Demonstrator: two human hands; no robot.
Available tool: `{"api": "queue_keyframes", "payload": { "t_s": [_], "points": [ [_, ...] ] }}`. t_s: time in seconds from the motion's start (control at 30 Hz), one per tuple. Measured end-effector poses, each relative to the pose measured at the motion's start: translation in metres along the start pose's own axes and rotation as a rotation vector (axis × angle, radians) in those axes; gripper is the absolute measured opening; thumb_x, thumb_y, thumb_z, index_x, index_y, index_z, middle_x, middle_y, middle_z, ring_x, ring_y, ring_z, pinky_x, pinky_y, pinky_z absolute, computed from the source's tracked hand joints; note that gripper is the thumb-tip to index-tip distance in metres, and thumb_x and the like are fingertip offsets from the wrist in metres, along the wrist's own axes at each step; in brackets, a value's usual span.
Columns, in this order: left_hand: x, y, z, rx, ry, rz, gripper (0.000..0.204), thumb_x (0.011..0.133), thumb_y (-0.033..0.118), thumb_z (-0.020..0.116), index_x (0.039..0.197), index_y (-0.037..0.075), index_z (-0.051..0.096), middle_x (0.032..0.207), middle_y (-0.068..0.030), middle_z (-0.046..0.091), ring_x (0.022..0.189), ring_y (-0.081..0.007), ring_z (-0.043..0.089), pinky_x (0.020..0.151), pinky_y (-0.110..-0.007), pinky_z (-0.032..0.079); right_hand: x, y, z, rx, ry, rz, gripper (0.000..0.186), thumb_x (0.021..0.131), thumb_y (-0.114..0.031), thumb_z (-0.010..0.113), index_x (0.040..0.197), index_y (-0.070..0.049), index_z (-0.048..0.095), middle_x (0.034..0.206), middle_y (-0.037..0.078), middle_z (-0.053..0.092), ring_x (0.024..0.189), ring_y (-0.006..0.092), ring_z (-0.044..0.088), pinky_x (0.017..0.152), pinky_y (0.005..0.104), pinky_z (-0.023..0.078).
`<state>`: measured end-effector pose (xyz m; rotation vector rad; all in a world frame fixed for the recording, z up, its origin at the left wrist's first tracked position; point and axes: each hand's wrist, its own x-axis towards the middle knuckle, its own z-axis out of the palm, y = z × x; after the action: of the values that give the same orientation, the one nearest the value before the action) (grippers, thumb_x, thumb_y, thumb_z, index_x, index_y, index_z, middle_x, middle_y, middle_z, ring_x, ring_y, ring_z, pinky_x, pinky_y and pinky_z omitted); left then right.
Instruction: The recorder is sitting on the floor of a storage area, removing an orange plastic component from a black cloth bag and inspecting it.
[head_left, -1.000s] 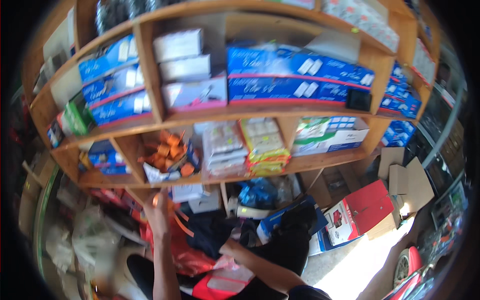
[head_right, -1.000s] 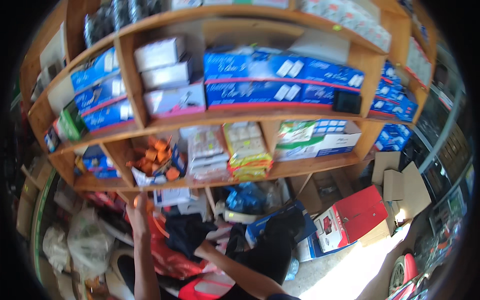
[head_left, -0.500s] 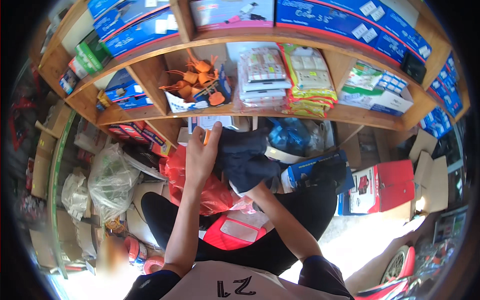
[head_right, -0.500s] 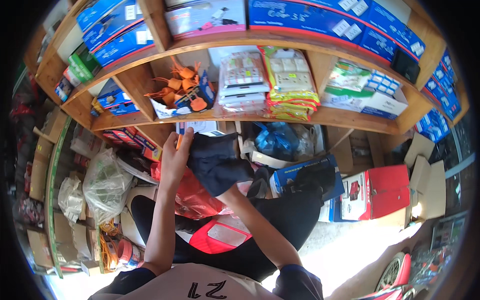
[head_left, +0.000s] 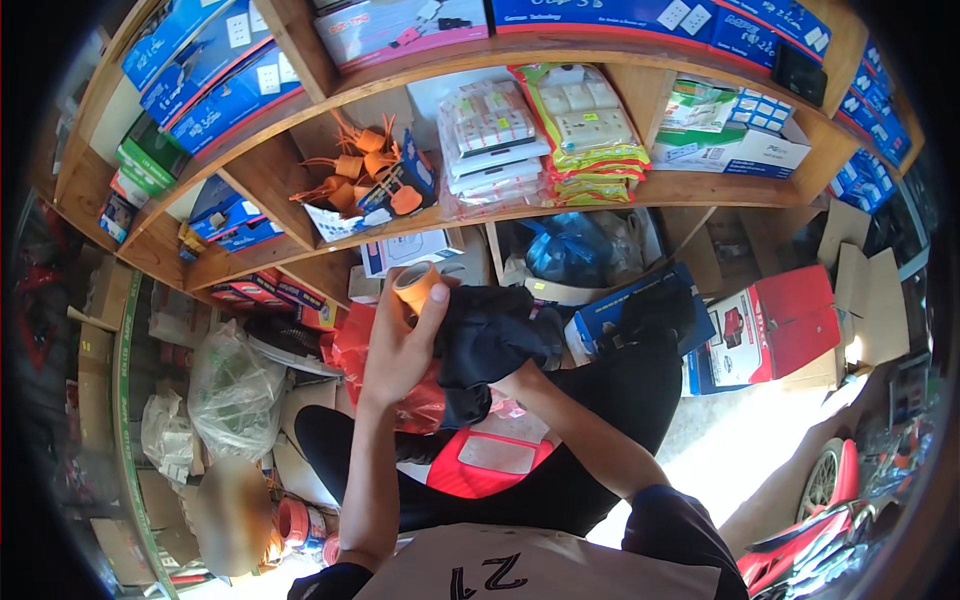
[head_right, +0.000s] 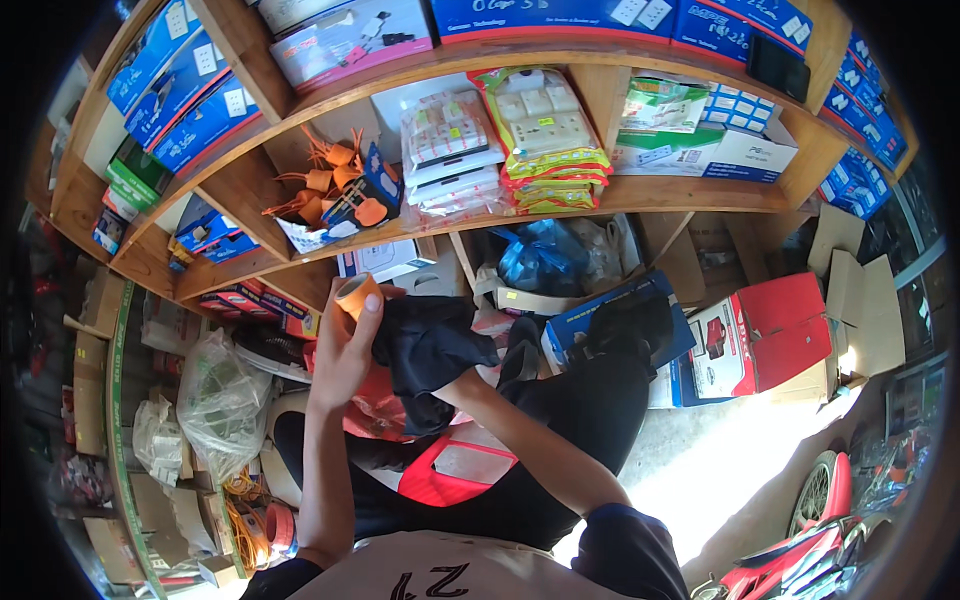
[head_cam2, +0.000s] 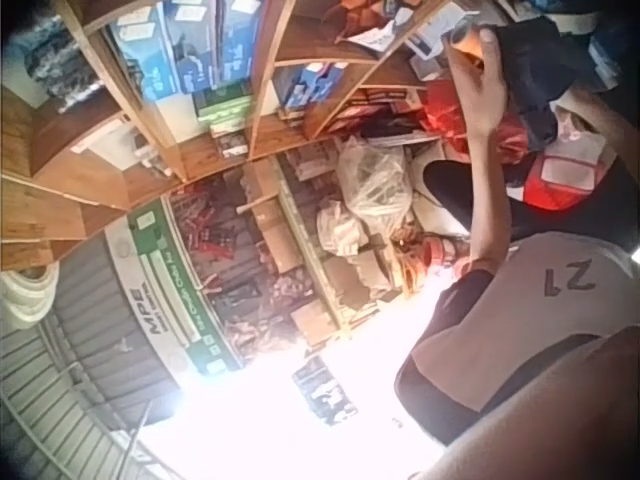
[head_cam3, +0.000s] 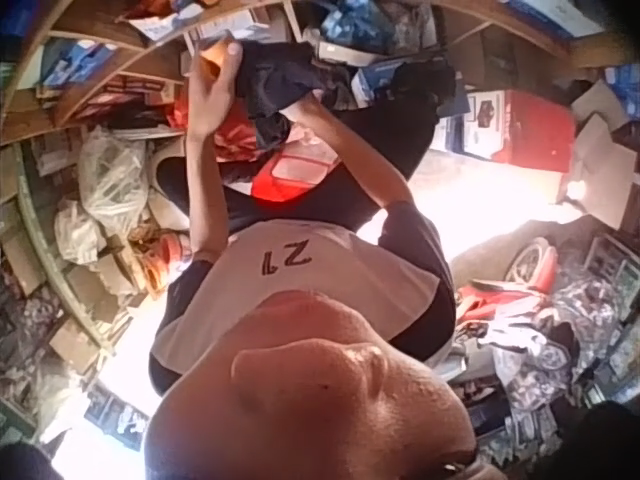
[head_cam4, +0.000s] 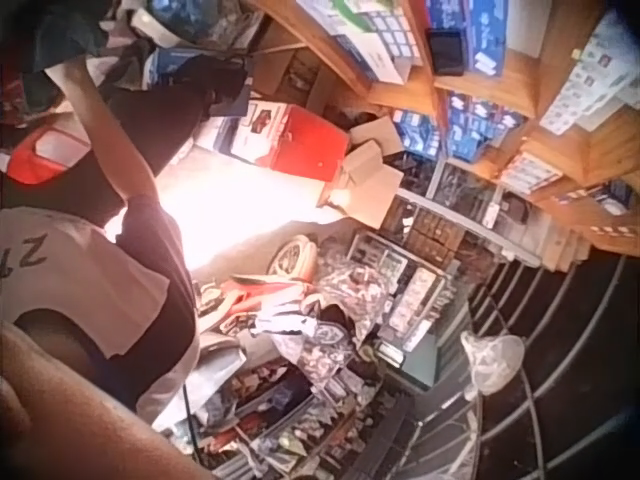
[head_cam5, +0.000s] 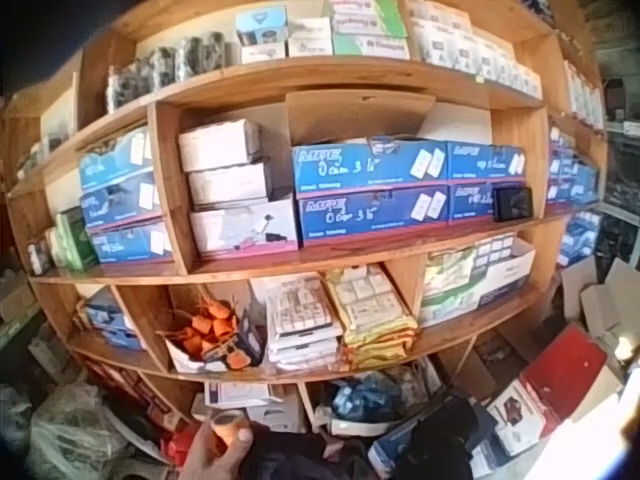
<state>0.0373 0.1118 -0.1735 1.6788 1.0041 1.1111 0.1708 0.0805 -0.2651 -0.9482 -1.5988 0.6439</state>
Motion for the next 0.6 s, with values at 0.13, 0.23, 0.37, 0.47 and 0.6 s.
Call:
{"api": "queue_keyframes", "payload": {
  "t_s": [0.13, 0.23, 0.37, 0.47, 0.6],
  "points": [
    [-0.004, 0.01, 0.01, -0.222, 0.137, -0.063, 0.036, 0.106, 0.031, 0.057, 0.121, -0.002, 0.055, 0.107, -0.0103, 0.069, 0.095, -0.013, 0.063, 0.088, -0.029, 0.049, 0.003, 0.0, -0.011, 0.131, -0.221, 0.233, 0.028, 0.103, -0.015, 0.052, 0.128, -0.006, 0.059, 0.122, 0.012, 0.061, 0.113, 0.0259, 0.059, 0.1, 0.0369, 0.046],
    [-0.003, 0.021, 0.001, -0.429, 0.34, -0.087, 0.037, 0.106, 0.031, 0.056, 0.122, -0.002, 0.055, 0.109, -0.0123, 0.069, 0.094, -0.0158, 0.066, 0.088, -0.031, 0.051, 0.007, 0.002, -0.01, -0.174, -0.339, 0.139, 0.032, 0.105, -0.016, 0.049, 0.135, -0.006, 0.056, 0.126, 0.013, 0.06, 0.117, 0.0256, 0.056, 0.104, 0.035, 0.044],
    [-0.001, 0.024, -0.007, -0.629, 0.416, -0.051, 0.033, 0.105, 0.031, 0.058, 0.115, -0.001, 0.055, 0.098, -0.0078, 0.062, 0.083, -0.0185, 0.065, 0.081, -0.035, 0.053, 0.01, -0.006, -0.002, -0.267, -0.228, -0.059, 0.031, 0.104, -0.017, 0.05, 0.132, -0.004, 0.056, 0.12, 0.012, 0.06, 0.111, 0.0243, 0.056, 0.099, 0.0331, 0.045],
    [0.002, 0.021, -0.013, -0.808, 0.468, 0.077, 0.029, 0.105, 0.031, 0.059, 0.108, 0.002, 0.055, 0.094, -0.0054, 0.057, 0.074, -0.0165, 0.057, 0.075, -0.036, 0.051, 0.012, -0.014, -0.009, 0.145, -0.255, 0.135, 0.02, 0.102, -0.017, 0.053, 0.116, -0.003, 0.056, 0.101, 0.007, 0.059, 0.091, 0.0204, 0.057, 0.083, 0.0326, 0.047],
    [0.008, 0.025, -0.061, -1.034, 0.461, 0.219, 0.037, 0.104, 0.04, 0.055, 0.114, 0.003, 0.056, 0.101, -0.0075, 0.058, 0.084, -0.0194, 0.054, 0.082, -0.038, 0.046, 0.017, -0.01, -0.022, 0.498, -0.213, 0.242, 0.019, 0.1, -0.021, 0.056, 0.091, -0.005, 0.055, 0.079, 0.003, 0.057, 0.066, 0.0133, 0.057, 0.059, 0.0314, 0.045]
  ]
}}
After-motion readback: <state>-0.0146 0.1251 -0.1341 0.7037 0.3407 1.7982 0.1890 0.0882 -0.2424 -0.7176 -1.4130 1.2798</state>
